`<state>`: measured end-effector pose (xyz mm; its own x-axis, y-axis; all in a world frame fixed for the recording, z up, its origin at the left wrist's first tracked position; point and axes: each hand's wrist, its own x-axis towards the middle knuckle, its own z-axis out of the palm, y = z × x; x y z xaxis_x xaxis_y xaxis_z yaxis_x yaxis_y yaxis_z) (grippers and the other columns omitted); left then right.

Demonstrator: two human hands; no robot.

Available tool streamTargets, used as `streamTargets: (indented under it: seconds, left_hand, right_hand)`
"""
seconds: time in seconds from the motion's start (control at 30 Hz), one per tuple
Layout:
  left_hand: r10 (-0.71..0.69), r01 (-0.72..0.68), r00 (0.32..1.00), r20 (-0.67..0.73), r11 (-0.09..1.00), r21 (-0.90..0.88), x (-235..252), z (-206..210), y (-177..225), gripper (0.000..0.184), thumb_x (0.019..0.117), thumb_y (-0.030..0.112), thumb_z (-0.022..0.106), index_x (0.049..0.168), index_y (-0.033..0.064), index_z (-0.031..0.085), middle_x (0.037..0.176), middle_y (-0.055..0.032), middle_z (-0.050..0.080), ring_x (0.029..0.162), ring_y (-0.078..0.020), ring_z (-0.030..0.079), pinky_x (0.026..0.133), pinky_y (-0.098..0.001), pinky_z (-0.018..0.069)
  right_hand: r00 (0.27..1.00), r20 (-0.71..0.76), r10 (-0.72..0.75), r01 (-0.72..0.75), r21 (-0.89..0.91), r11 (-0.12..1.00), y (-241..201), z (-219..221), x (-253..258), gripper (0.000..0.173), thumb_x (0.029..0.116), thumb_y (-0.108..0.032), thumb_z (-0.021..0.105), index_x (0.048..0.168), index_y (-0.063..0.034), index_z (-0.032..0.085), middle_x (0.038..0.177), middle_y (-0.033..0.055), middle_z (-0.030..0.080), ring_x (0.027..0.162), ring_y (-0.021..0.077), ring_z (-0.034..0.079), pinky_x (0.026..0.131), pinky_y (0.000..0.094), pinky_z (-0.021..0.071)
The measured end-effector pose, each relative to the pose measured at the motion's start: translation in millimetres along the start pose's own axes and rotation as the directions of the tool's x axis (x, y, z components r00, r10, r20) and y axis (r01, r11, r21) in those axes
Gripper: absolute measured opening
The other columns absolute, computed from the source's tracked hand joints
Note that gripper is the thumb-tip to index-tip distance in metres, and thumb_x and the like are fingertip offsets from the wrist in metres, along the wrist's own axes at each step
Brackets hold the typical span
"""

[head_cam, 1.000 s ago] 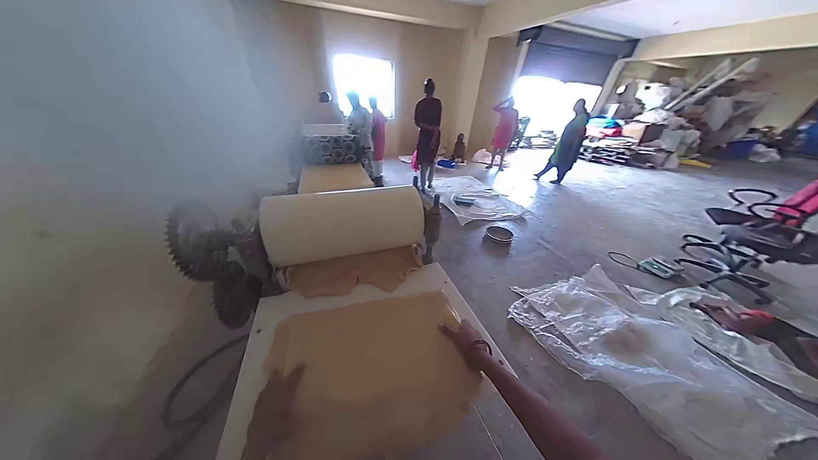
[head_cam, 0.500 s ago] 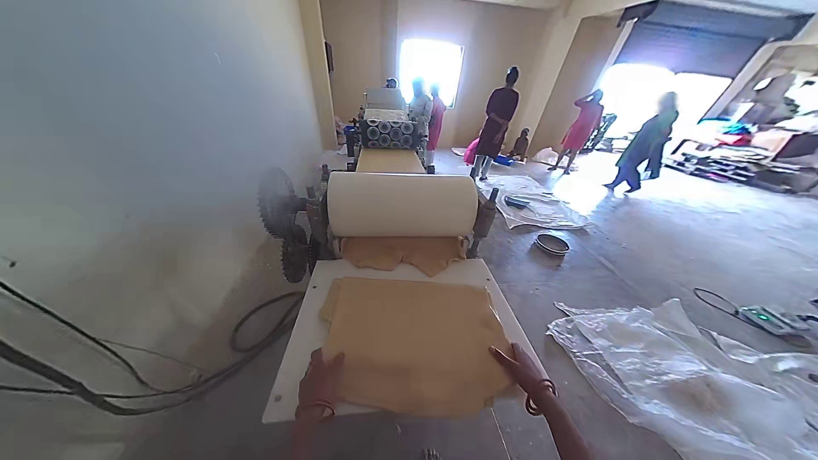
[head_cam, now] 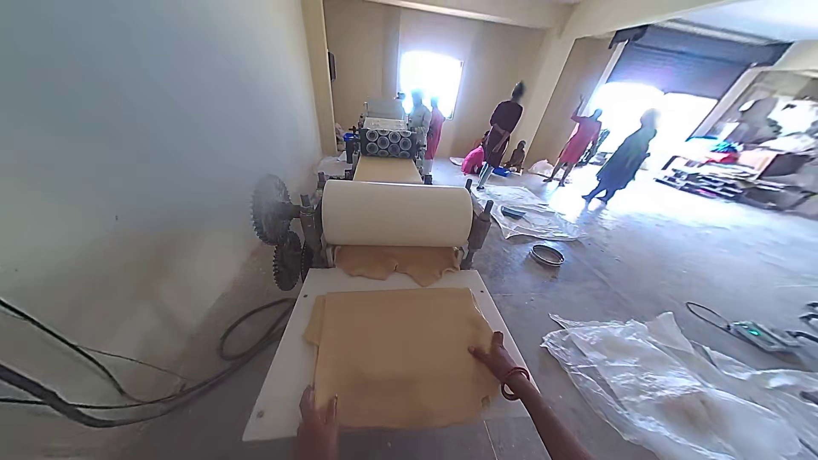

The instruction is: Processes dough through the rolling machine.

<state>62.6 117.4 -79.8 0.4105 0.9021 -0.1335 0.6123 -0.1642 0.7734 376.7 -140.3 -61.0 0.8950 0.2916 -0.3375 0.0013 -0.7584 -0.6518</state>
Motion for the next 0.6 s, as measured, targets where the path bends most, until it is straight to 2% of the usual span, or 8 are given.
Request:
streamTargets:
  seconds: [0.07, 0.2, 0.3, 0.37, 0.43, 0.5, 0.53, 0.6]
  left_hand:
    - [-0.006, -0.002, 0.998, -0.068, 0.994, -0.107, 0, 2, -7, 0.06, 0.1044, 0.022, 0.059, 0.153, -0.0044, 0.036, 0.13, -0.0361, 0.06, 0.117, -0.0534, 0.062, 0.1, -0.0656, 0.046]
    - [-0.148, 0.125, 0.987, -0.061, 0.952, -0.28, 23, -7, -9, 0.056, 0.1022, 0.019, 0.063, 0.145, -0.0091, 0.041, 0.127, -0.0361, 0.06, 0.119, -0.0493, 0.061, 0.101, -0.0613, 0.0468]
    - [-0.121, 0.123, 0.992, 0.021, 0.972, -0.2, 35, -16, -16, 0.048, 0.1035, 0.024, 0.062, 0.134, -0.0117, 0.052, 0.122, -0.0341, 0.064, 0.116, -0.0467, 0.062, 0.101, -0.0614, 0.0468]
    - [-0.093, 0.108, 0.987, 0.134, 0.988, -0.11, 42, -23, -19, 0.043, 0.1054, 0.029, 0.058, 0.123, -0.0099, 0.063, 0.117, -0.0318, 0.067, 0.113, -0.0443, 0.065, 0.101, -0.0617, 0.046]
    - [-0.111, 0.147, 0.963, 0.245, 0.98, -0.135, 47, -29, -19, 0.042, 0.1057, 0.031, 0.058, 0.119, -0.0082, 0.066, 0.112, -0.0284, 0.07, 0.104, -0.0383, 0.07, 0.095, -0.0567, 0.0534]
    - [-0.139, 0.222, 0.926, 0.35, 0.953, -0.209, 53, -35, -21, 0.043, 0.1053, 0.031, 0.058, 0.12, -0.0086, 0.064, 0.11, -0.0264, 0.07, 0.094, -0.0332, 0.074, 0.085, -0.0504, 0.0603]
    - [-0.152, 0.256, 0.909, 0.388, 0.939, -0.231, 55, -38, -18, 0.043, 0.1053, 0.031, 0.058, 0.12, -0.0088, 0.063, 0.109, -0.026, 0.07, 0.091, -0.0318, 0.074, 0.082, -0.0487, 0.0616]
    - [-0.185, 0.318, 0.876, 0.445, 0.916, -0.245, 55, -43, -11, 0.045, 0.1062, 0.033, 0.056, 0.123, -0.0087, 0.061, 0.11, -0.0252, 0.069, 0.09, -0.03, 0.073, 0.08, -0.0467, 0.0616]
  right_hand:
    - [0.999, 0.011, 0.037, -0.037, -0.02, 0.999, -3, 4, -7, 0.111, 0.0907, -0.045, 0.076, 0.161, -0.0014, 0.002, 0.148, 0.0318, 0.047, 0.133, 0.0408, 0.055, 0.111, 0.0548, 0.0433]
    - [0.996, 0.041, 0.083, -0.081, -0.049, 0.996, -6, 10, -23, 0.11, 0.0934, -0.048, 0.072, 0.161, 0.0, -0.001, 0.146, 0.0336, 0.047, 0.131, 0.0416, 0.056, 0.11, 0.0548, 0.0443]
    - [0.994, 0.084, 0.076, -0.067, -0.102, 0.993, -7, 7, -23, 0.112, 0.094, -0.052, 0.069, 0.16, 0.0025, -0.003, 0.145, 0.035, 0.048, 0.13, 0.0416, 0.057, 0.11, 0.0539, 0.044]
    - [0.987, 0.116, 0.114, -0.084, -0.235, 0.968, -12, -1, -24, 0.114, 0.0931, -0.061, 0.065, 0.161, 0.0024, -0.002, 0.148, 0.0327, 0.047, 0.134, 0.0402, 0.054, 0.112, 0.0537, 0.0418]
    - [0.986, 0.088, 0.143, -0.097, -0.397, 0.913, -20, -11, -30, 0.11, 0.0909, -0.068, 0.062, 0.161, 0.0007, 0.013, 0.146, 0.0296, 0.051, 0.133, 0.0414, 0.054, 0.11, 0.0574, 0.0421]
    - [0.99, 0.041, 0.134, -0.105, -0.415, 0.904, -26, -18, -39, 0.091, 0.0934, -0.067, 0.059, 0.152, -0.0007, 0.037, 0.136, 0.0274, 0.06, 0.126, 0.0414, 0.06, 0.104, 0.0596, 0.0457]
    - [0.992, 0.032, 0.125, -0.106, -0.354, 0.929, -26, -24, -42, 0.077, 0.0984, -0.062, 0.055, 0.143, 0.0003, 0.047, 0.129, 0.0272, 0.063, 0.119, 0.0401, 0.064, 0.1, 0.0583, 0.0482]
    - [0.993, 0.036, 0.112, -0.108, -0.101, 0.989, -19, -32, -45, 0.054, 0.1071, -0.047, 0.049, 0.123, 0.0035, 0.059, 0.105, 0.0226, 0.064, 0.088, 0.0302, 0.064, 0.079, 0.047, 0.0523]
